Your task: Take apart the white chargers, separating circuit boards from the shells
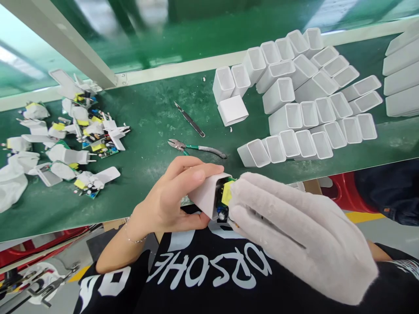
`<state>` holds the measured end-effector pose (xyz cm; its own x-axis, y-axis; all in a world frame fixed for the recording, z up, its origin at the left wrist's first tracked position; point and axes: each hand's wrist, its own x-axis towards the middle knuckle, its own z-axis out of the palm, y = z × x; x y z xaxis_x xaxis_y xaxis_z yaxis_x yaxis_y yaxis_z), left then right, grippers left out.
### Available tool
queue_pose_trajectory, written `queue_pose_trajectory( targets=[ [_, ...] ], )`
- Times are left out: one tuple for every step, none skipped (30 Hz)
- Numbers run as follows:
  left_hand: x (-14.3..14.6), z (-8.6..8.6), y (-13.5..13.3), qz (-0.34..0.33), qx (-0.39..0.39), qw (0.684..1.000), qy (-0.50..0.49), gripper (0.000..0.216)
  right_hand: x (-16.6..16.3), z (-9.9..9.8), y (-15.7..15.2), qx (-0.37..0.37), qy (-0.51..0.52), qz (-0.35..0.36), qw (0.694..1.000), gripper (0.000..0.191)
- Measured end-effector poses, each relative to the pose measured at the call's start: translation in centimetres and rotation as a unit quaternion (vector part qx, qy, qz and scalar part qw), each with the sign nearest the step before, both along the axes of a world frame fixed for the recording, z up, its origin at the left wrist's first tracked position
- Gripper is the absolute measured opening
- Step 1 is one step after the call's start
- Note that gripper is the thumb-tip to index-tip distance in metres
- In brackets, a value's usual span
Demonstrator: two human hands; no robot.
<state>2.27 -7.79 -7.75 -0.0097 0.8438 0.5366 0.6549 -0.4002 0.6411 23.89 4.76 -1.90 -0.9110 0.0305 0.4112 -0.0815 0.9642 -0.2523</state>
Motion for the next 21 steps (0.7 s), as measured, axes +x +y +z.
queue_pose_trajectory(
  targets=[
    [0.01, -0.02, 0.03, -0.002, 0.004, 1.000, -0.005, 0.095, 0.11, -0.01, -0.11, -0.010, -0.005, 0.000, 1.000, 0.031],
    [0.01, -0.06, 0.07, -0.004, 0.005, 1.000, -0.009, 0.095, 0.20, 0.01, -0.19, -0.021, -0.009, 0.000, 1.000, 0.031],
    [0.00, -0.12, 0.10, -0.004, 0.006, 1.000, -0.013, 0.095, 0.24, 0.04, -0.24, -0.031, -0.011, -0.001, 0.999, 0.030],
    [-0.01, -0.20, 0.14, -0.004, 0.006, 1.000, -0.017, 0.096, 0.26, 0.07, -0.24, -0.039, -0.012, -0.003, 0.999, 0.030],
    [-0.02, -0.29, 0.17, -0.005, 0.007, 1.000, -0.020, 0.097, 0.25, 0.10, -0.20, -0.042, -0.009, -0.005, 0.999, 0.029],
    [-0.03, -0.39, 0.19, -0.007, 0.010, 1.000, -0.023, 0.098, 0.22, 0.11, -0.14, -0.040, -0.005, -0.003, 0.999, 0.029],
    [-0.02, -0.47, 0.21, -0.010, 0.013, 0.999, -0.027, 0.099, 0.19, 0.12, -0.06, -0.036, -0.003, -0.002, 0.999, 0.029],
    [0.00, -0.53, 0.22, -0.012, 0.017, 0.999, -0.032, 0.100, 0.14, 0.11, 0.02, -0.033, -0.003, -0.001, 0.999, 0.030],
    [0.03, -0.56, 0.22, -0.014, 0.021, 0.999, -0.036, 0.102, 0.10, 0.09, 0.09, -0.029, -0.002, 0.002, 1.000, 0.030],
    [0.07, -0.56, 0.22, -0.015, 0.024, 0.999, -0.038, 0.103, 0.05, 0.08, 0.15, -0.024, 0.000, 0.006, 1.000, 0.030],
    [0.12, -0.53, 0.20, -0.015, 0.025, 0.999, -0.039, 0.104, 0.00, 0.06, 0.18, -0.019, -0.001, 0.008, 1.000, 0.030],
    [0.17, -0.48, 0.17, -0.016, 0.024, 0.999, -0.039, 0.104, -0.04, 0.06, 0.18, -0.015, -0.001, 0.009, 1.000, 0.030],
    [0.22, -0.41, 0.15, -0.015, 0.021, 0.999, -0.041, 0.104, -0.09, 0.06, 0.17, -0.013, -0.002, 0.010, 1.000, 0.030],
    [0.26, -0.35, 0.12, -0.012, 0.013, 0.999, -0.044, 0.103, -0.12, 0.08, 0.13, -0.014, -0.004, 0.011, 1.000, 0.030],
    [0.29, -0.30, 0.11, -0.008, 0.004, 0.999, -0.050, 0.103, -0.14, 0.10, 0.08, -0.018, -0.009, 0.013, 1.000, 0.031],
    [0.31, -0.28, 0.11, -0.005, -0.004, 0.998, -0.055, 0.102, -0.15, 0.12, 0.02, -0.023, -0.014, 0.013, 1.000, 0.032],
    [0.32, -0.29, 0.13, -0.004, -0.006, 0.998, -0.059, 0.102, -0.13, 0.13, -0.03, -0.030, -0.018, 0.014, 0.999, 0.033],
    [0.33, -0.33, 0.17, -0.005, 0.000, 0.998, -0.061, 0.103, -0.11, 0.14, -0.07, -0.036, -0.021, 0.016, 0.999, 0.034],
    [0.33, -0.40, 0.21, -0.007, 0.009, 0.998, -0.060, 0.104, -0.07, 0.14, -0.09, -0.038, -0.021, 0.019, 0.999, 0.034],
    [0.33, -0.48, 0.25, -0.013, 0.021, 0.998, -0.057, 0.106, -0.02, 0.13, -0.10, -0.038, -0.021, 0.021, 0.999, 0.034],
    [0.33, -0.57, 0.27, -0.017, 0.032, 0.998, -0.056, 0.106, 0.02, 0.11, -0.10, -0.036, -0.021, 0.022, 0.999, 0.034]
  ],
)
